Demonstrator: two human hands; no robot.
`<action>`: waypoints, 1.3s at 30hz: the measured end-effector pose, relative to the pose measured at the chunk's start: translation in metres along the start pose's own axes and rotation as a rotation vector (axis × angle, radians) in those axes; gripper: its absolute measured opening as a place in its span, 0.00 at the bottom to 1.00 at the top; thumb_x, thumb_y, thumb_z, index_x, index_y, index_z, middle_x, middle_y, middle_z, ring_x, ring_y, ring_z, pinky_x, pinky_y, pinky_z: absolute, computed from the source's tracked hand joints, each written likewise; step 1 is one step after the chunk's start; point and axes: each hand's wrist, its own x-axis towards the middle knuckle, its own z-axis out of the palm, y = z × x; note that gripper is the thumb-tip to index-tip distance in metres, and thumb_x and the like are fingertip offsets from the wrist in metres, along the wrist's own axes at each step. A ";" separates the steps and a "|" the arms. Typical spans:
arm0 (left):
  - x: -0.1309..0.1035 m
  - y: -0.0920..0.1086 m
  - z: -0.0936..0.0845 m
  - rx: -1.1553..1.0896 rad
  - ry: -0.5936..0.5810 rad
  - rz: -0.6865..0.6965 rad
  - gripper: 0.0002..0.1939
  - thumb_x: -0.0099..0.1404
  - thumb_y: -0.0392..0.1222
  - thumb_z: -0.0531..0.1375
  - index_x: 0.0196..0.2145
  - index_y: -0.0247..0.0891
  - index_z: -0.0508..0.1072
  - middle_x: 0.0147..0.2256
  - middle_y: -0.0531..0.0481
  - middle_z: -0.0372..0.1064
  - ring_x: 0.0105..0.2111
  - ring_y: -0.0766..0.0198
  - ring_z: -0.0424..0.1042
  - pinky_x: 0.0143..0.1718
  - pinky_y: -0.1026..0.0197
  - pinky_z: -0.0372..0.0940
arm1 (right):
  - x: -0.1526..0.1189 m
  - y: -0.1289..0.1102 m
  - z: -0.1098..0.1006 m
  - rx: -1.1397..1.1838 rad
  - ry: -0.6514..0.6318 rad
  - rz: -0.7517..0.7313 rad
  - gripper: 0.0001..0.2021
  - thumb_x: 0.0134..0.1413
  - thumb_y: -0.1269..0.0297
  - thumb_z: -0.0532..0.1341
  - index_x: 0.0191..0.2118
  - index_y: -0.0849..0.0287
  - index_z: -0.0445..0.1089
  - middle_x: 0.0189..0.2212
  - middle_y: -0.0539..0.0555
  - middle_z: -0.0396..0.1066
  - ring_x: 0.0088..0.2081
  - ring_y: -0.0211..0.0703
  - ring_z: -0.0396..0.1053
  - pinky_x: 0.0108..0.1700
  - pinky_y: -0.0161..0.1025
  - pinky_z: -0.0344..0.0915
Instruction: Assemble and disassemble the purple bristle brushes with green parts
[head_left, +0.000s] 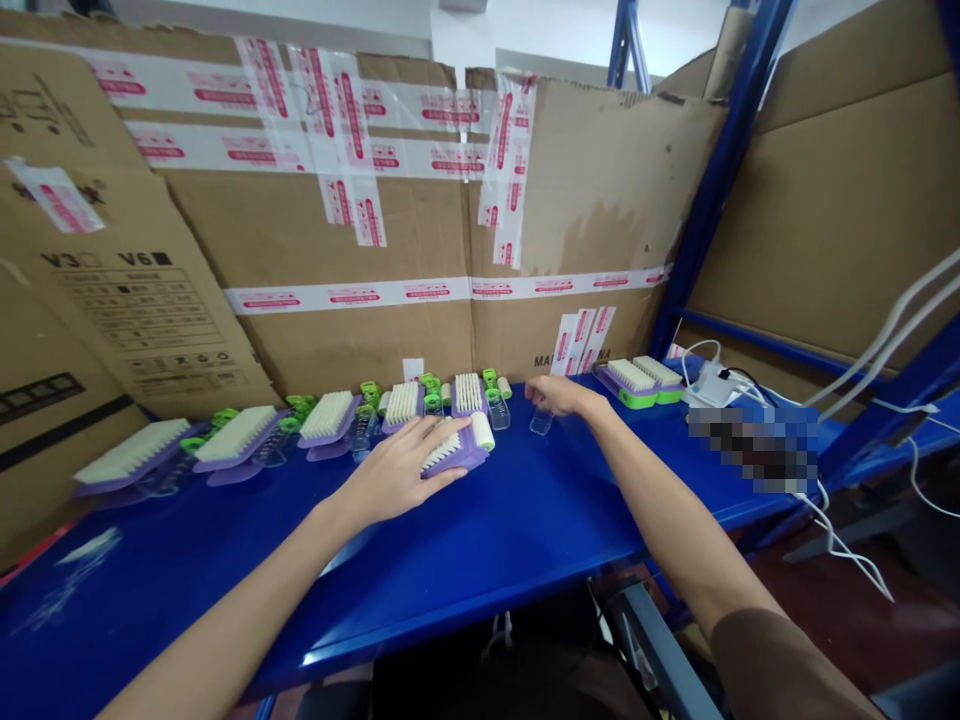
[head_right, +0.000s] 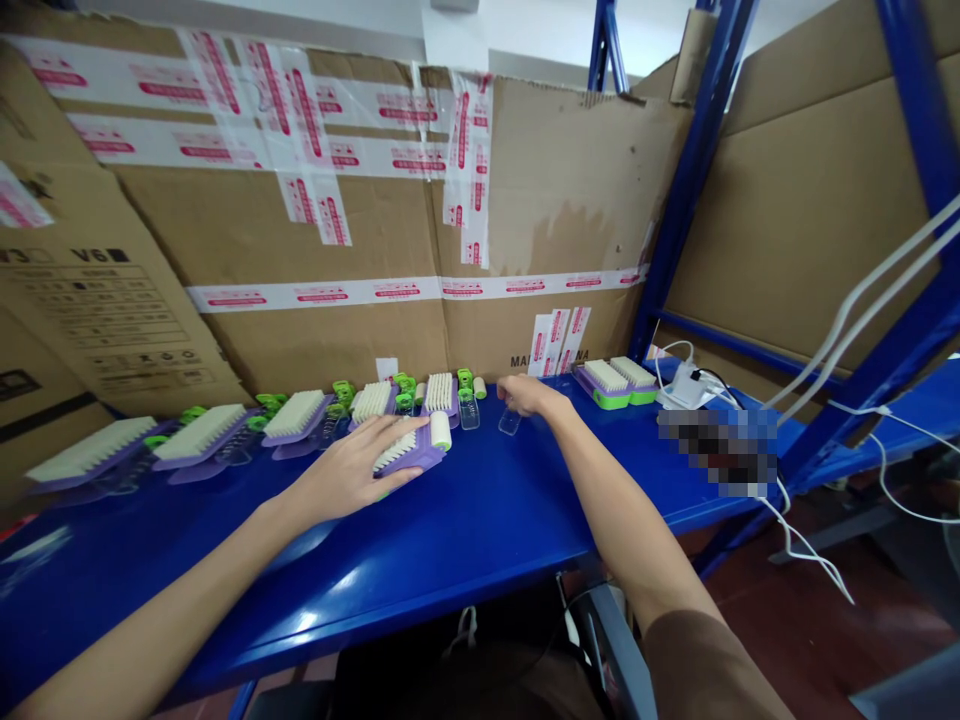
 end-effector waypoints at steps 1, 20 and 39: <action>0.000 0.000 0.000 -0.002 -0.007 0.001 0.34 0.82 0.60 0.60 0.78 0.52 0.62 0.65 0.40 0.75 0.62 0.41 0.78 0.61 0.36 0.77 | -0.001 0.000 -0.001 -0.006 0.006 -0.002 0.24 0.50 0.83 0.66 0.51 0.57 0.81 0.45 0.56 0.85 0.45 0.49 0.82 0.44 0.36 0.69; 0.000 -0.007 0.012 0.068 0.164 -0.117 0.41 0.77 0.65 0.65 0.76 0.44 0.57 0.63 0.35 0.75 0.60 0.37 0.79 0.62 0.33 0.75 | -0.034 -0.121 0.012 0.364 0.493 -0.369 0.15 0.80 0.50 0.61 0.58 0.55 0.70 0.33 0.47 0.77 0.35 0.44 0.74 0.41 0.39 0.61; 0.005 -0.001 0.002 0.236 0.441 -0.103 0.35 0.75 0.56 0.71 0.71 0.44 0.65 0.58 0.37 0.79 0.55 0.39 0.80 0.59 0.38 0.76 | -0.027 -0.134 0.026 0.729 0.509 -0.335 0.11 0.78 0.56 0.54 0.50 0.54 0.71 0.37 0.49 0.76 0.38 0.44 0.73 0.46 0.44 0.68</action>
